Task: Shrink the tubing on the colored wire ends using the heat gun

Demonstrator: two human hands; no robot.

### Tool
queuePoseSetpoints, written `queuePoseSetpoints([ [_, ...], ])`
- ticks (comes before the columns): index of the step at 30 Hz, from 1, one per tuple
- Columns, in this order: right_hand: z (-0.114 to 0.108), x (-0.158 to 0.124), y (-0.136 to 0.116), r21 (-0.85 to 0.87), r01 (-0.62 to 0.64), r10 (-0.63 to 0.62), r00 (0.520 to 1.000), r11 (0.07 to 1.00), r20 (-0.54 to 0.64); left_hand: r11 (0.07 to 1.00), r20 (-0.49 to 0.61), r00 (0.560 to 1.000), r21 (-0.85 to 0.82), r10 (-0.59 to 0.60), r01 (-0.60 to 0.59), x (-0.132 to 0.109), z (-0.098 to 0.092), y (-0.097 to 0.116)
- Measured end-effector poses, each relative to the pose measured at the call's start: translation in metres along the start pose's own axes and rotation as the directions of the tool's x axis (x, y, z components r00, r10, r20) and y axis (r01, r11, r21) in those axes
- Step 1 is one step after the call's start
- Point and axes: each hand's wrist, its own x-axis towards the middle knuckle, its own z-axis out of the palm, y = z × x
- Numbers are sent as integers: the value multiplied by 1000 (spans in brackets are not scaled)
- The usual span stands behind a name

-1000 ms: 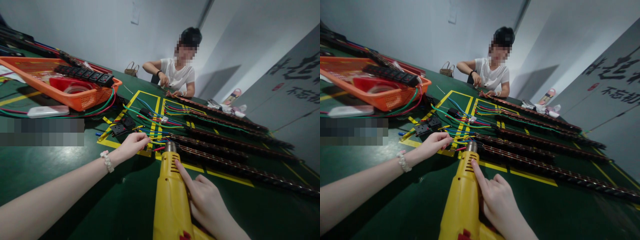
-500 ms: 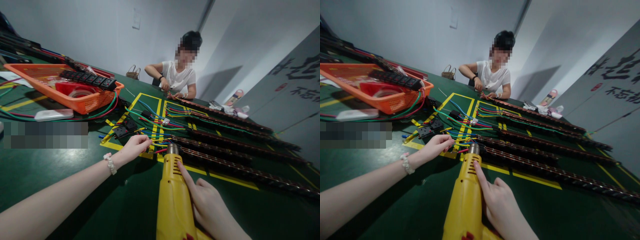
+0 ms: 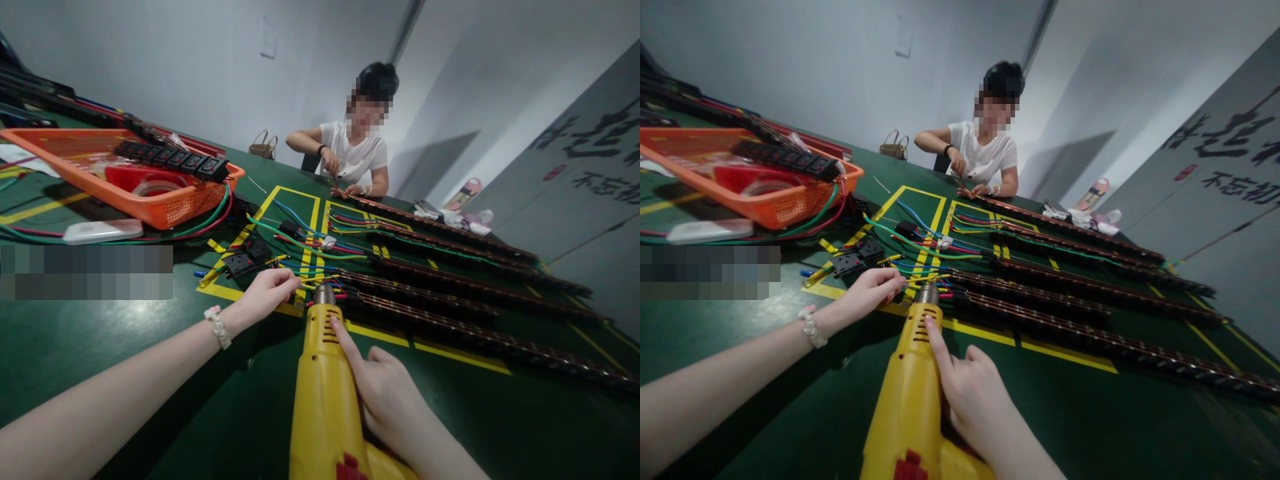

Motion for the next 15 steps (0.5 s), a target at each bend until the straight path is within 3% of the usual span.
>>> queuePoseSetpoints([
  [6, 0, 17, -15, 29, 30, -34, 989, 999, 141, 999, -19, 999, 28, 33, -32, -1, -1, 4],
  [15, -1, 17, -17, 36, 47, -51, 991, 998, 123, 998, -32, 998, 51, 47, -45, -1, -2, 5],
])
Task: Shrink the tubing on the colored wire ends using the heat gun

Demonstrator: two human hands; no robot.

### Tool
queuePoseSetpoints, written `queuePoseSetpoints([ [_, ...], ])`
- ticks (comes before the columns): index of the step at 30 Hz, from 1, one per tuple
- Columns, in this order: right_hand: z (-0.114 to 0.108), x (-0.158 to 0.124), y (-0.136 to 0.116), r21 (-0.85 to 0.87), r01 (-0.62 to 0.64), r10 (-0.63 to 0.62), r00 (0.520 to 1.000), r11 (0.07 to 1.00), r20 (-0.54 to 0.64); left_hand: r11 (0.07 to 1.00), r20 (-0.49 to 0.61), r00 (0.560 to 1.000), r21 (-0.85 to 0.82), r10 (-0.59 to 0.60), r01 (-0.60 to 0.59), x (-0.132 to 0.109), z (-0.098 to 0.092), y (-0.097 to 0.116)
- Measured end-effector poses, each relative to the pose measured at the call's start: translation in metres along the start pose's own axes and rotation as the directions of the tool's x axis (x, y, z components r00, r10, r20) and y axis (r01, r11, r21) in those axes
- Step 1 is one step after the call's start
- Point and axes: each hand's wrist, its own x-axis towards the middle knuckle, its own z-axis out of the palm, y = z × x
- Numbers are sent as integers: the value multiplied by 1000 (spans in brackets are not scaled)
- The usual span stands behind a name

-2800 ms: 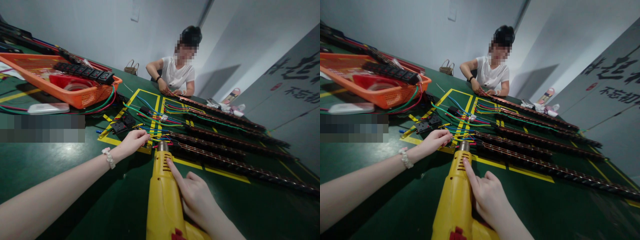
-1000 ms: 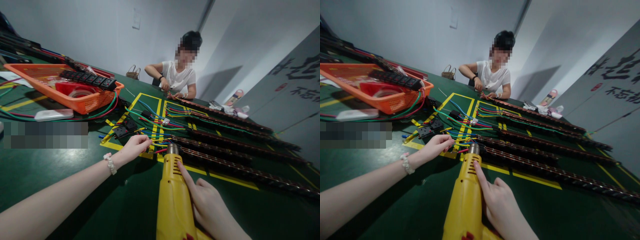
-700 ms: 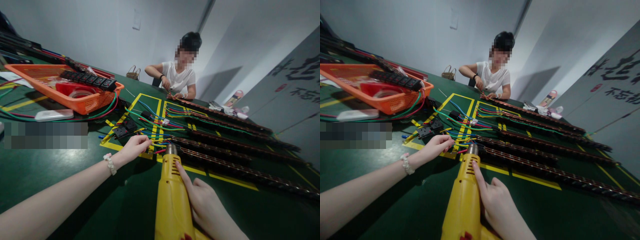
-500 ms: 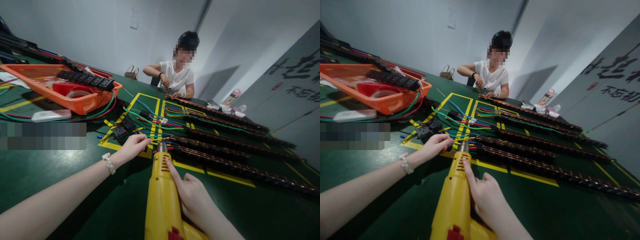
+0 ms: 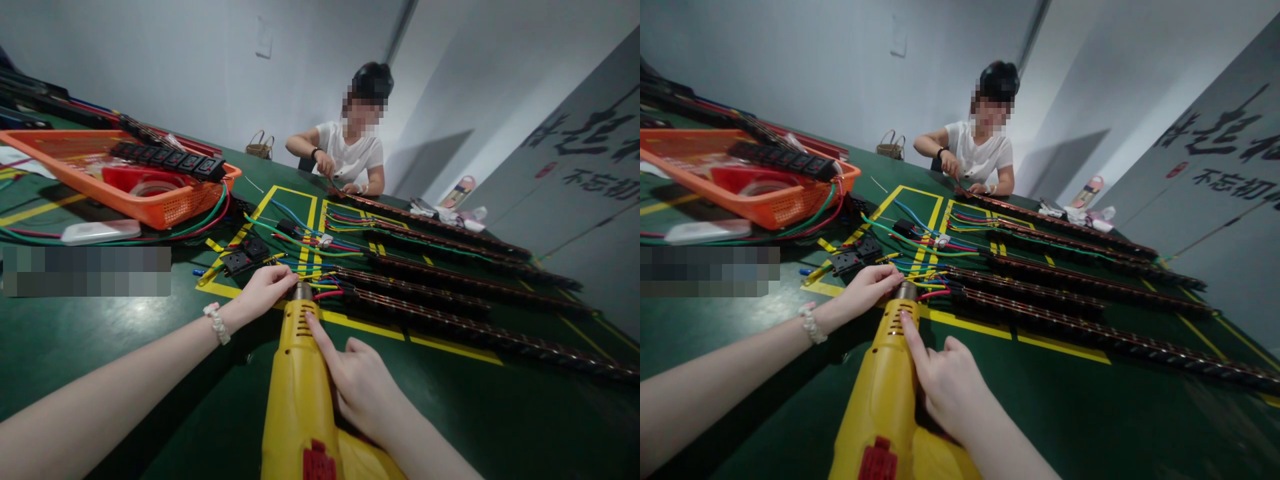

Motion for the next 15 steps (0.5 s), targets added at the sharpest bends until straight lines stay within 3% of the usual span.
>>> queuePoseSetpoints([
  [9, 4, -10, 5, 0, -21, 21, 999, 1000, -46, 999, 8, 1000, -34, -13, 13, -1, 2, -5],
  [15, 2, -27, 17, -18, -69, 65, 985, 997, -161, 998, 24, 1000, -61, -11, 12, 0, 2, -6],
])
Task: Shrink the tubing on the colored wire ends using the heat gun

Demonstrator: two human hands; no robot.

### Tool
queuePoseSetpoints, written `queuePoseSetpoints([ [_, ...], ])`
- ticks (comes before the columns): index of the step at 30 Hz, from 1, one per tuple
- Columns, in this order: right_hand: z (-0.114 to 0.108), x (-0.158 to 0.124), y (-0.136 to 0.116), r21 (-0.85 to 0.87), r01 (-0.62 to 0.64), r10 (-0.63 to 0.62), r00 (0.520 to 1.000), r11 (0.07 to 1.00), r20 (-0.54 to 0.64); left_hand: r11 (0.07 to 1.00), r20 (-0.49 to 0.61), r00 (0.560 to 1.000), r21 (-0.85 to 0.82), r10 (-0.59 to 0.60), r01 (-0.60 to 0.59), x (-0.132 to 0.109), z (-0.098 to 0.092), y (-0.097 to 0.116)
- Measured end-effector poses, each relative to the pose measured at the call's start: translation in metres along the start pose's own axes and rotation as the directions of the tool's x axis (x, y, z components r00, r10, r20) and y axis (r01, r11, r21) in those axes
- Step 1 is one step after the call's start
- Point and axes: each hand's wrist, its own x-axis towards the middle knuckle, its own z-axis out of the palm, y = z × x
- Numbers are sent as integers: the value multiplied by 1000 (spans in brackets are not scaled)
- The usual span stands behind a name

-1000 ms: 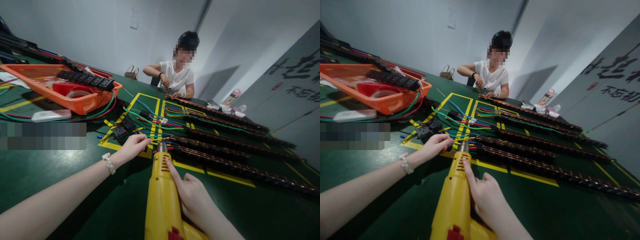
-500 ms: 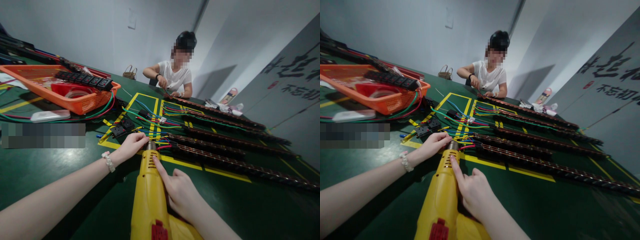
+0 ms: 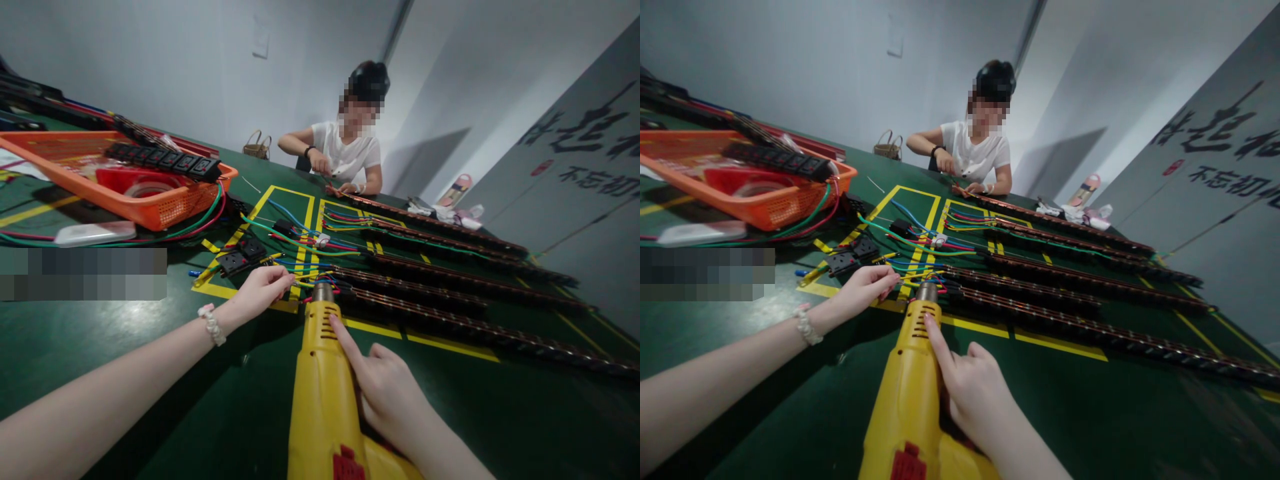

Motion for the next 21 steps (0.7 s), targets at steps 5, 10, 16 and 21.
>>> queuePoseSetpoints([
  [5, 0, -17, 11, 35, -43, 44, 999, 998, -29, 1000, -10, 1000, 21, 16, -16, 0, -1, 0],
  [10, 2, -22, 12, 7, -60, 60, 998, 998, -9, 1000, -9, 1000, 19, 0, 0, -1, -1, -2],
  [16, -2, -21, 9, -7, -37, 36, 998, 999, -45, 1000, 18, 1000, 2, -20, 20, -4, -1, 4],
  [21, -3, -21, 10, -48, -19, 15, 996, 999, -85, 999, 57, 998, -26, -33, 34, -5, -1, 9],
])
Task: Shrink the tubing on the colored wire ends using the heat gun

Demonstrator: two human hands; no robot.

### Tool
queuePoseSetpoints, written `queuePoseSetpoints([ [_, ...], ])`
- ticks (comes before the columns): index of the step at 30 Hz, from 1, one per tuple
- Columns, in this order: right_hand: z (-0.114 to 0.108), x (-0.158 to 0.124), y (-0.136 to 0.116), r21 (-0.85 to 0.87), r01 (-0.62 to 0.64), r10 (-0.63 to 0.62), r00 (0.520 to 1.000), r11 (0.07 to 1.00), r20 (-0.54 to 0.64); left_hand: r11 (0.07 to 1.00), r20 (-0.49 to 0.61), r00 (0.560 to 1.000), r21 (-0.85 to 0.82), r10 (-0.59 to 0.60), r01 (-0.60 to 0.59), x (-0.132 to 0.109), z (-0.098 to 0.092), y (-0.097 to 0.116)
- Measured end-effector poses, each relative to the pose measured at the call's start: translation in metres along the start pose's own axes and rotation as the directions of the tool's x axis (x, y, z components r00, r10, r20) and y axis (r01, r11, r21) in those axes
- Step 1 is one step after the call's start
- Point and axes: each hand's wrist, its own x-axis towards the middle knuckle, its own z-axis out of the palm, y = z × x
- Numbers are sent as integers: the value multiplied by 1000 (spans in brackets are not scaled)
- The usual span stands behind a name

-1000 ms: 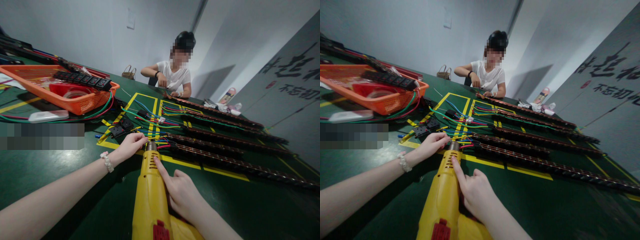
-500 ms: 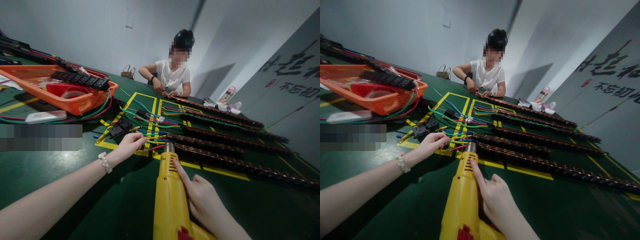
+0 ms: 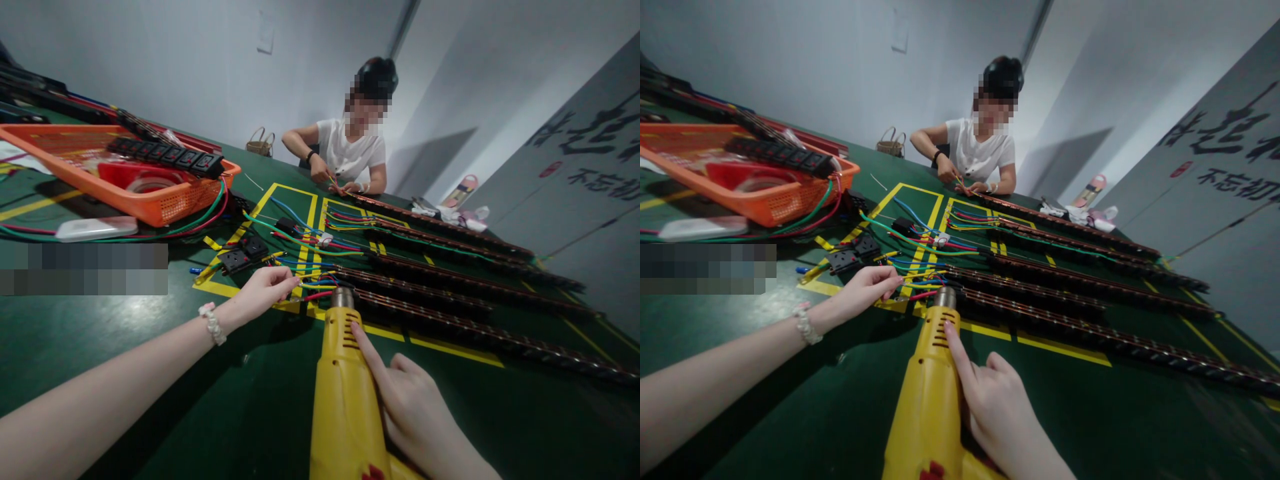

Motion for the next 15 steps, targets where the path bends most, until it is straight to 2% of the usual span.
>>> queuePoseSetpoints([
  [5, 0, 4, 1, -29, 19, -20, 999, 999, -28, 1000, 46, 999, 30, 0, -2, 3, 0, -5],
  [15, 2, 7, 1, -30, 31, -31, 999, 999, -27, 996, -23, 997, 58, 76, -74, 4, 0, -8],
])
